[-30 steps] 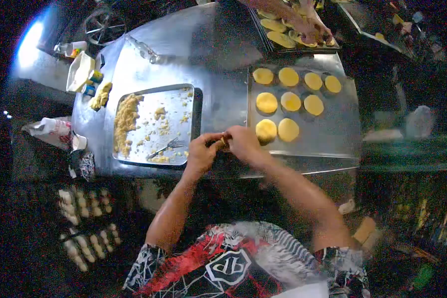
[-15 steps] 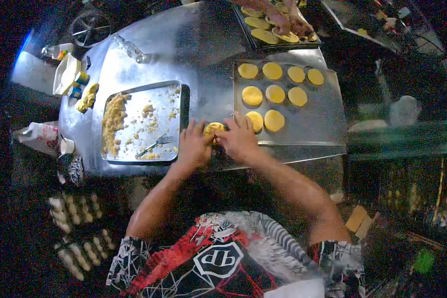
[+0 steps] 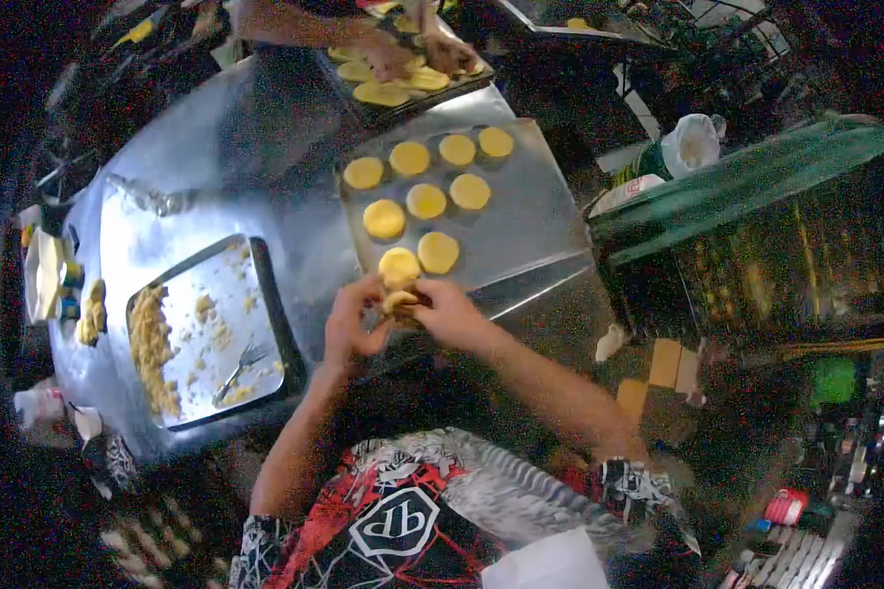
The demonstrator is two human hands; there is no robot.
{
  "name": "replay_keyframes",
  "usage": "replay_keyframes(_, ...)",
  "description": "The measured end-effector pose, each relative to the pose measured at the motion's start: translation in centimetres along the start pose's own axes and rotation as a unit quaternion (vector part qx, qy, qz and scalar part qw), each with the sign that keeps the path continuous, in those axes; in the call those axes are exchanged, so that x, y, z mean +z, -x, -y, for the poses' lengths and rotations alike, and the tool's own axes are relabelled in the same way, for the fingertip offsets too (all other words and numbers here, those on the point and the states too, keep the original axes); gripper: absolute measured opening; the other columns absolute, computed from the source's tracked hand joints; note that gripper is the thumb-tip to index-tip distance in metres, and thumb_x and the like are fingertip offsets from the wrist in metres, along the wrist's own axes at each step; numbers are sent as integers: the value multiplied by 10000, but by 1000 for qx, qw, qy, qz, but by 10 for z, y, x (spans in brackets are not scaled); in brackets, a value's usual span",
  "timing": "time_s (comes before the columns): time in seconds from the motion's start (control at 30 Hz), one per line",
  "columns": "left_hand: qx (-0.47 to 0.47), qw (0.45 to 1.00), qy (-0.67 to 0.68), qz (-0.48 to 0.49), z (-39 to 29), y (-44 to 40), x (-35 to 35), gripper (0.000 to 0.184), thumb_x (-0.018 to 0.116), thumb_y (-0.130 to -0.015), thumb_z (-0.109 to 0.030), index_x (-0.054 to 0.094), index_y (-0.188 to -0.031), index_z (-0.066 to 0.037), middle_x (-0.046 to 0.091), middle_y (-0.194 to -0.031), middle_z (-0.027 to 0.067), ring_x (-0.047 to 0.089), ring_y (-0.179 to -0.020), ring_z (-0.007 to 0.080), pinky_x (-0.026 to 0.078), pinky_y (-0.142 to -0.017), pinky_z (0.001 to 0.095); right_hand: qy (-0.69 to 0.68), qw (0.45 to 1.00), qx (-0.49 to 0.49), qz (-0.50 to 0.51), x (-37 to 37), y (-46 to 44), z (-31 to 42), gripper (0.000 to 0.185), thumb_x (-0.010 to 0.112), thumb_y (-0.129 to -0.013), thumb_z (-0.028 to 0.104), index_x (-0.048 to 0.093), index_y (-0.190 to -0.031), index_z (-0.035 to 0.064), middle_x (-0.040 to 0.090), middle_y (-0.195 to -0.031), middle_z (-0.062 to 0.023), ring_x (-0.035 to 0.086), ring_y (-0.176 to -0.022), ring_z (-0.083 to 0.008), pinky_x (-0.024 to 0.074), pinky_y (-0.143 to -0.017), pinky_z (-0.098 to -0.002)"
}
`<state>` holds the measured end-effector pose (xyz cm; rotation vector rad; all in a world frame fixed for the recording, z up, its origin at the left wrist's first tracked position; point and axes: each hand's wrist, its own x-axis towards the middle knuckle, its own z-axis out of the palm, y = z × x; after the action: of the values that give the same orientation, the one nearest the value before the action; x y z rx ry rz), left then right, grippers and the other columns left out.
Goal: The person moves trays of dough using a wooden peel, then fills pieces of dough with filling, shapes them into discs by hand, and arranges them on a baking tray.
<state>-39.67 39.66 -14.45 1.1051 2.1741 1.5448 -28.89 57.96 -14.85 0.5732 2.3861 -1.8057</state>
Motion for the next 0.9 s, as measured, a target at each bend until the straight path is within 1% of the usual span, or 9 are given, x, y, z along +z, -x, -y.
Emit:
replay_keyframes(0.1, 79, 986, -148, -17, -10, -35, 43, 450, 799, -787, -156, 660, -1212, -108, 637, -1173, 116, 589, -1103, 339, 486, -959, 457, 129, 975, 7, -180, -60, 18, 8, 470, 693, -879, 119, 609, -1340, 82, 661, -1284, -111, 639, -1168, -319, 491, -994, -438)
replay_keyframes(0.2, 93, 970, -225, 10, -6, -77, 78, 403, 785, -800, -256, 686, -1166, -119, 628, -1208, 102, 572, -1112, 335, 440, -1001, 474, 450, 837, -149, -272, -101, 13, -29, 497, 651, -974, 252, 532, -1430, 92, 520, -1473, -134, 490, -1363, -331, 354, -1154, -475)
replay_keyframes(0.33, 59, 959, -277, 25, 2, -101, 105, 370, 768, -810, -304, 707, -1131, -131, 619, -1235, 97, 560, -1132, 311, 426, -973, 456, 512, 844, -99, -131, -121, 11, -50, 748, 645, -934, 432, 357, -1569, 160, 299, -1643, -103, 181, -1546, -348, 154, -1237, -565)
replay_keyframes(0.47, 74, 985, -151, -27, 41, -85, 111, 326, 816, -772, -273, 750, -1082, -199, 667, -1174, 79, 622, -1062, 311, 494, -891, 485, 403, 905, -103, -91, -126, 1, -48, 774, 656, -939, 398, 334, -1558, 63, 304, -1620, -193, 238, -1515, -400, 179, -1238, -542)
replay_keyframes(0.53, 160, 980, -99, -66, 27, -73, 68, 347, 825, -807, -261, 746, -1139, -194, 674, -1156, 99, 633, -1057, 339, 510, -919, 468, 421, 874, -211, -122, -123, 3, -73, 812, 725, -901, 295, 322, -1554, 27, 328, -1598, -236, 300, -1487, -421, 202, -1231, -532)
replay_keyframes(0.6, 110, 977, -158, -92, 1, -54, 8, 315, 829, -794, -251, 744, -1088, -178, 689, -1108, 92, 639, -1046, 341, 485, -964, 448, 516, 834, -186, -68, -128, 1, -65, 859, 768, -843, 117, 318, -1572, 51, 308, -1613, -234, 281, -1498, -415, 224, -1228, -530)
replay_keyframes(0.67, 73, 958, -204, -186, 23, -28, -79, 289, 812, -803, -206, 744, -1080, -159, 699, -1097, 103, 642, -1050, 332, 488, -959, 443, 312, 948, -42, -41, -132, -13, -55, 661, 658, -951, 93, 383, -1551, 58, 350, -1594, -199, 315, -1494, -322, 282, -1217, -479)
replay_keyframes(0.73, 54, 925, -257, -275, 53, -3, -167, 257, 775, -815, -129, 742, -1069, -105, 719, -1080, 123, 653, -1041, 318, 494, -946, 434, 255, 945, -40, -200, -144, -26, -73, 412, 648, -975, 135, 562, -1363, 26, 567, -1351, -153, 545, -1236, -233, 488, -1004, -374)
replay_keyframes(0.9, -239, 790, -236, -513, 191, 79, -418, 331, 674, -915, -266, 737, -1158, -50, 723, -1042, 206, 684, -954, 341, 522, -864, 427, 67, 966, -136, -210, -51, -54, -17, 139, 612, -989, 164, 627, -1048, 38, 580, -915, -9, 541, -795, -94, 477, -749, -257)
